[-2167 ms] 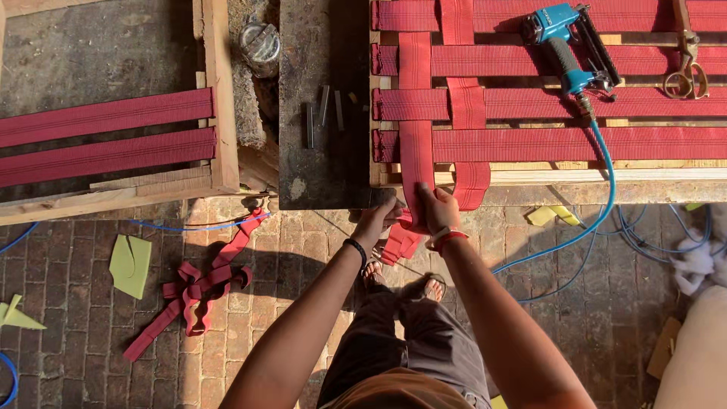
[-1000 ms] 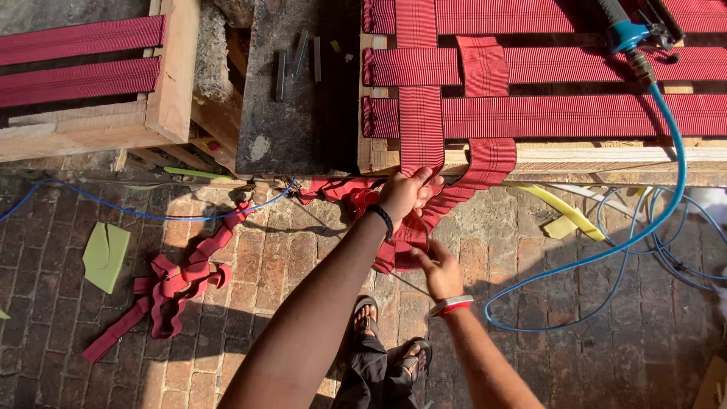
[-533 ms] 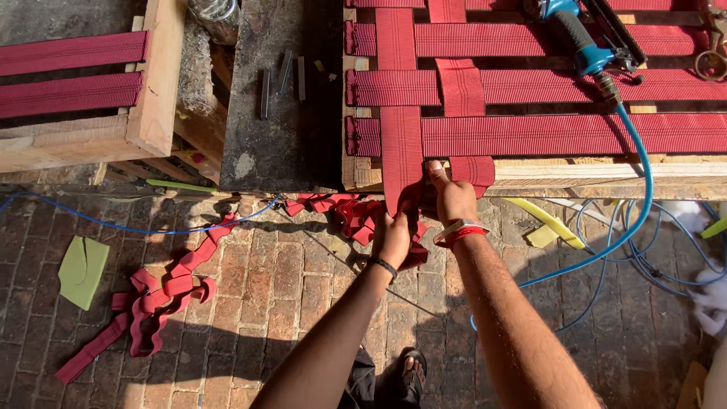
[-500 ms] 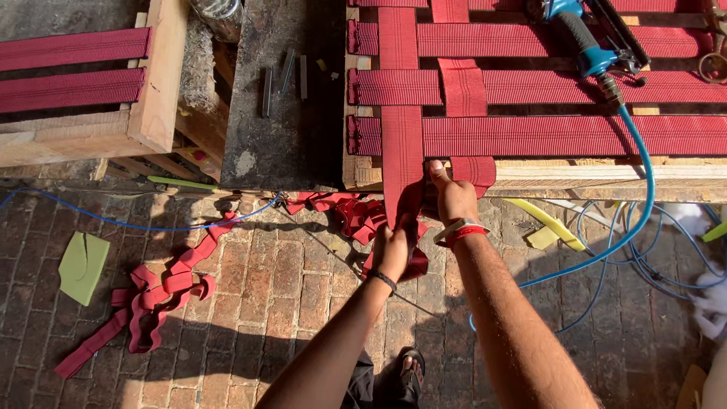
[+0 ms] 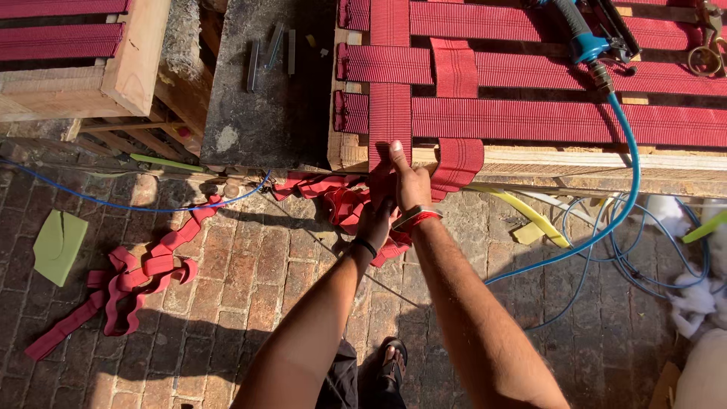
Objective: The person weaves red straps through a wooden frame, securing them with a pneumatic staple gun. They repeatedly thread the straps, staple them in place, and trim excess material with scissors.
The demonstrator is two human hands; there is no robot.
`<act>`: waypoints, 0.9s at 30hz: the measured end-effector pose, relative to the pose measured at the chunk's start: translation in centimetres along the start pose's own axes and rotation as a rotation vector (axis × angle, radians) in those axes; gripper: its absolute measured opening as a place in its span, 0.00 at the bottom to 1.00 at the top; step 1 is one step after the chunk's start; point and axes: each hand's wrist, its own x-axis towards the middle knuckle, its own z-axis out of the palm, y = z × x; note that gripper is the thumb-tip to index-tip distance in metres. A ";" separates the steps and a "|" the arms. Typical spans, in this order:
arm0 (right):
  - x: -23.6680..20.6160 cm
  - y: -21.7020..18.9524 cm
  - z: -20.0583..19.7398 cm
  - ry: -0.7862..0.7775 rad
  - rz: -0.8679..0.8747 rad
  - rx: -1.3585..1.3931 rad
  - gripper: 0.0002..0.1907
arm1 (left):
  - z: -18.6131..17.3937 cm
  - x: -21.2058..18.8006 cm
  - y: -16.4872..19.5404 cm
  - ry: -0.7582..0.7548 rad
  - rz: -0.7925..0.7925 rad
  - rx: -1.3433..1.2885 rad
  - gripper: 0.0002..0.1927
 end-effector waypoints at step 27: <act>-3.9 3.3 2.4 0.219 -0.386 0.001 0.35 | -4.0 3.7 12.2 -0.131 -0.237 -0.663 0.39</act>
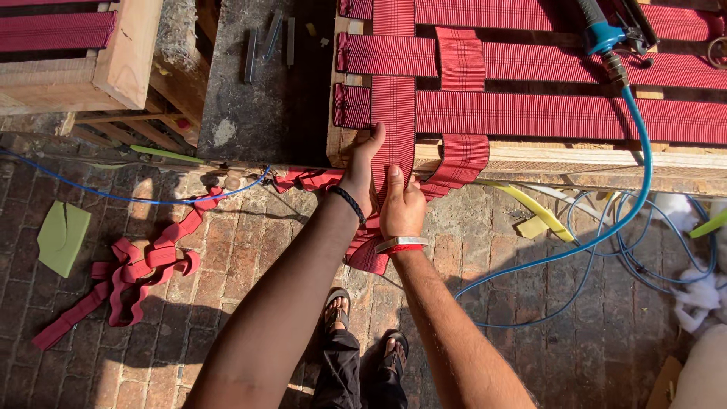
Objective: The person weaves red straps through a wooden frame, securing them with a pneumatic staple gun. They repeatedly thread the straps, staple them in place, and trim excess material with scissors.
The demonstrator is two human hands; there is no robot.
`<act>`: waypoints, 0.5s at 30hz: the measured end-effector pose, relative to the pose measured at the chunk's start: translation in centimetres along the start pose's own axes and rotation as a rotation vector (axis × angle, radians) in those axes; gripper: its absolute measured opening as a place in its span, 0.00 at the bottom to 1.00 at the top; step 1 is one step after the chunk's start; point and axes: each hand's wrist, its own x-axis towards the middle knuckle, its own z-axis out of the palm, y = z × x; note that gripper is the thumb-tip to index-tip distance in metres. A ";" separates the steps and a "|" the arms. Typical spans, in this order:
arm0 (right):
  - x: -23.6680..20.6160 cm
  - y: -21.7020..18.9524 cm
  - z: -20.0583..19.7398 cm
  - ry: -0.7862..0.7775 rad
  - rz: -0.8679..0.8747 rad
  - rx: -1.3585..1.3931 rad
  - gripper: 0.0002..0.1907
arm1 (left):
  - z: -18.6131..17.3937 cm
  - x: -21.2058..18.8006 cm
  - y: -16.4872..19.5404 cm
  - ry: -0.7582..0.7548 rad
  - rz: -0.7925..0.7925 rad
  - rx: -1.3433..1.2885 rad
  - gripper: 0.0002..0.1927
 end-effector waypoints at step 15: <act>-1.7 -0.4 0.0 -0.053 0.074 -0.174 0.33 | -0.6 -0.7 -0.2 -0.166 -0.116 0.014 0.24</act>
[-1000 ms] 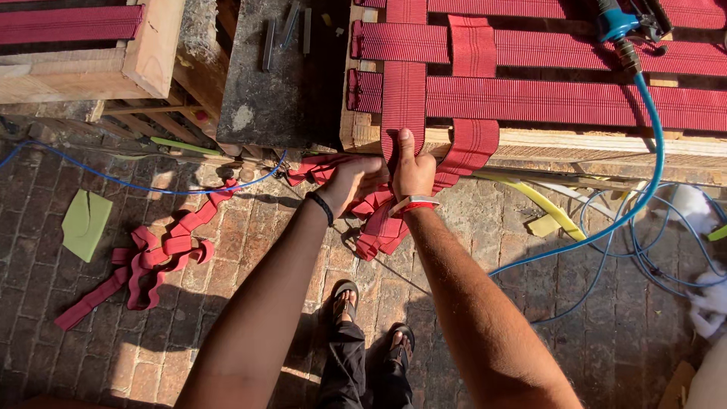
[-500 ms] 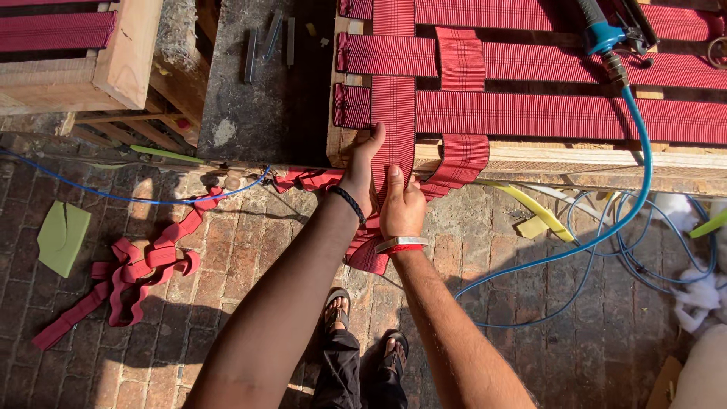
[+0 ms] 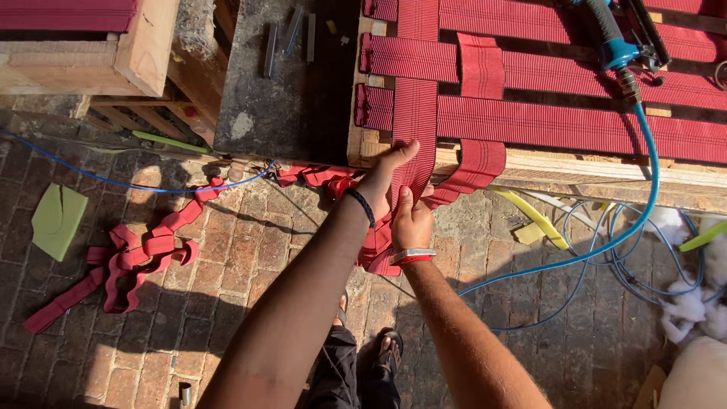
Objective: The person weaves red straps through a wooden frame, securing them with a pneumatic staple gun. They repeatedly thread the straps, staple them in place, and trim excess material with scissors.
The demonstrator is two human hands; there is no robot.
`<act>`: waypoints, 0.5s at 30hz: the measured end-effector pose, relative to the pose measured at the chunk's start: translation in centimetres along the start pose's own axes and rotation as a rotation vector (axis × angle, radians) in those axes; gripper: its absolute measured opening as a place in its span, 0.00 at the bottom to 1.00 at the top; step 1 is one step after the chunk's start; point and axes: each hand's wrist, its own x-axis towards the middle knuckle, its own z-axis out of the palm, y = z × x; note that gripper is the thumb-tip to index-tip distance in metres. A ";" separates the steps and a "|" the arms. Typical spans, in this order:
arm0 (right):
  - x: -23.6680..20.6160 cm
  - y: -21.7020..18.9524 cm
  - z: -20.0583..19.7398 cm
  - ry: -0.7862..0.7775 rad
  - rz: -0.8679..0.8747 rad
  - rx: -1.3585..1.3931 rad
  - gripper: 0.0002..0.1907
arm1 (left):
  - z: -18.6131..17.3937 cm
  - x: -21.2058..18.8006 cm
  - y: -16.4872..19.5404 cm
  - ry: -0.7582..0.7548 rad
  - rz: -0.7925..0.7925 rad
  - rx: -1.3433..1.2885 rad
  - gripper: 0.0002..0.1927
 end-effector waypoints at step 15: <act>-0.6 -4.1 -5.6 -0.313 0.042 -0.463 0.18 | 0.6 0.6 -1.5 0.169 0.071 0.651 0.19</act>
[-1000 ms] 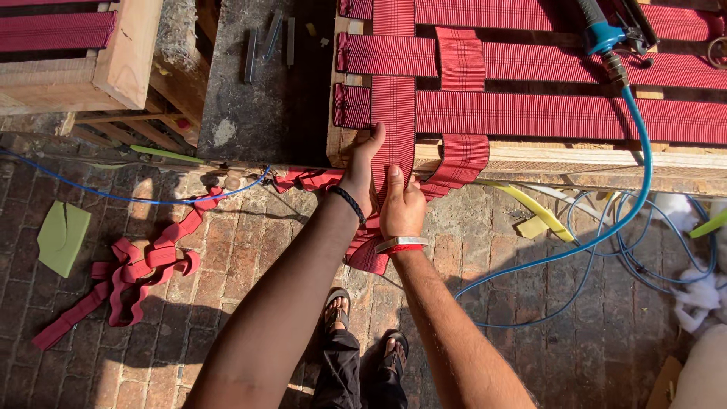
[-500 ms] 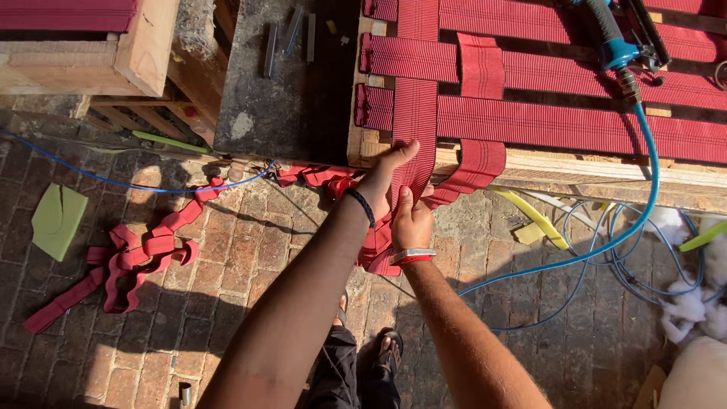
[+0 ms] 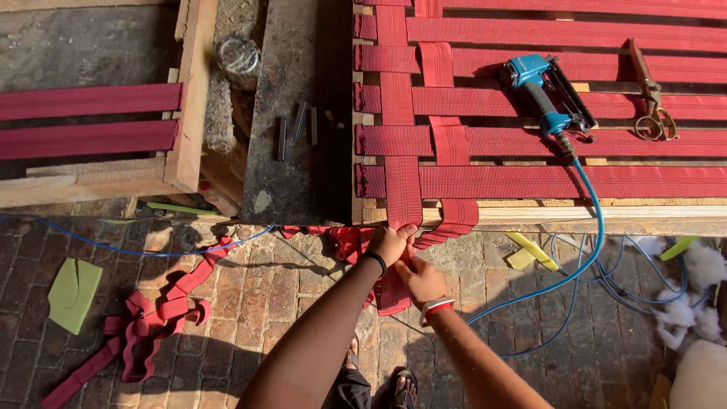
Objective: The person weaves red straps through a wooden frame, securing them with a pneumatic staple gun. They repeatedly thread the straps, staple them in place, and trim excess material with scissors.
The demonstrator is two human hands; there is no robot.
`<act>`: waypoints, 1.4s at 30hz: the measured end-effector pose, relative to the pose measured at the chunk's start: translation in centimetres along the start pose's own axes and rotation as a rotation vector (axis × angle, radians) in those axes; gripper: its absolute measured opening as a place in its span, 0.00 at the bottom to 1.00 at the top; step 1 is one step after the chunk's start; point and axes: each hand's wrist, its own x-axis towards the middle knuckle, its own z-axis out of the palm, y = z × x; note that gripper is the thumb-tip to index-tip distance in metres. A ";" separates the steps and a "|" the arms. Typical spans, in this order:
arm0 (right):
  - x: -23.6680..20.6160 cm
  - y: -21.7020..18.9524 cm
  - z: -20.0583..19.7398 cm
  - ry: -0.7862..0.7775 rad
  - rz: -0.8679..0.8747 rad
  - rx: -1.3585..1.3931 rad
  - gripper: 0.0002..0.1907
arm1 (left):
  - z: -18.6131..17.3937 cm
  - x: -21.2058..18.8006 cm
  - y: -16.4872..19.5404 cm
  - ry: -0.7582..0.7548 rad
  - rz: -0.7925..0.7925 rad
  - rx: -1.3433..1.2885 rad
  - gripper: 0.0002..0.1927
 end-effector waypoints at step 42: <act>11.3 -7.0 -11.6 -0.420 -0.260 -1.004 0.63 | 0.6 -4.1 -2.3 0.103 -0.119 -0.131 0.32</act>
